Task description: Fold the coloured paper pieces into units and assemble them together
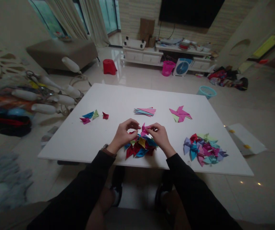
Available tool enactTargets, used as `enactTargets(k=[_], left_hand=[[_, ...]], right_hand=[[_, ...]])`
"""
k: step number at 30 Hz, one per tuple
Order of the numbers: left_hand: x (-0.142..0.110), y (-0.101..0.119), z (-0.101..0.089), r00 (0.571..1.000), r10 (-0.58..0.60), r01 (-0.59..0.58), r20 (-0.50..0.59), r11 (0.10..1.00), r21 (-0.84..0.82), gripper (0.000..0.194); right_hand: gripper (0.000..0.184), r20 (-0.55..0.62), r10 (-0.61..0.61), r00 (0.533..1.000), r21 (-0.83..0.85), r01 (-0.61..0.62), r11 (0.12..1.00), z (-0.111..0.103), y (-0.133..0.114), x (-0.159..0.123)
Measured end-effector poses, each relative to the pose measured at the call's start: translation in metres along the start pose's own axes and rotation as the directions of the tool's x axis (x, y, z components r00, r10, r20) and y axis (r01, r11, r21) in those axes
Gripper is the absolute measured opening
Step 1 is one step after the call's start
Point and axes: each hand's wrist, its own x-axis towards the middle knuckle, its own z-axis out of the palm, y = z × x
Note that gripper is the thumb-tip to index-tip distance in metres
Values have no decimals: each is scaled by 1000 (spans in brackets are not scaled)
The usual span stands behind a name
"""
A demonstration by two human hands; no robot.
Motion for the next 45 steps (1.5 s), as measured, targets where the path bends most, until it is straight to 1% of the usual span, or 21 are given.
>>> enactTargets(k=[2, 4, 6, 7, 9, 11, 14, 16, 22, 30, 34, 37, 42, 45], left_hand=[[3, -4, -2, 994, -96, 92, -44, 993, -79, 23], [5, -8, -2, 971, -235, 227, -38, 961, -157, 28], [5, -11, 1, 934, -353, 355, 48, 910, -215, 39], [5, -12, 2, 917, -386, 400, 104, 887, -231, 44], [3, -12, 6, 893, -403, 444, 200, 863, -242, 49], [2, -12, 9, 885, -385, 446, 260, 863, -238, 48], [2, -11, 11, 896, -339, 404, 286, 890, -211, 43], [3, -11, 12, 907, -320, 379, 274, 903, -200, 42], [5, -13, 13, 923, -331, 370, 196, 903, -218, 48], [7, -17, 11, 952, -260, 283, 161, 949, -142, 42], [7, -20, 9, 941, -288, 311, 180, 943, -114, 42], [6, -22, 9, 936, -297, 320, 189, 942, -107, 41], [5, -20, 8, 934, -305, 325, 186, 941, -90, 37], [5, -18, 8, 936, -301, 320, 180, 944, -85, 39]], right_hand=[[10, -9, -61, 998, -7, 61, 998, 0, -5, -2], [11, -19, -100, 995, 0, 100, 995, 0, -9, -4], [13, -29, -123, 992, 4, 123, 992, 0, -13, -5], [14, -32, -132, 991, 6, 132, 991, 0, -14, -5], [17, -34, -144, 989, 12, 145, 989, -1, -14, -5], [17, -33, -148, 988, 24, 149, 989, -2, -13, -5], [15, -32, -144, 989, 41, 145, 989, -4, -11, -5], [14, -21, -135, 991, 43, 136, 990, -5, -10, -5], [16, 27, -126, 992, -3, 127, 992, -7, -8, -5], [6, 52, -220, 974, -60, 223, 973, -9, -11, -5], [7, 77, -258, 963, -94, 265, 960, -7, -9, -5], [7, 73, -278, 958, -91, 284, 954, -6, -7, -5], [7, 69, -275, 959, -73, 280, 957, -6, -6, -6], [8, 65, -266, 962, -59, 270, 961, -6, -6, -6]])
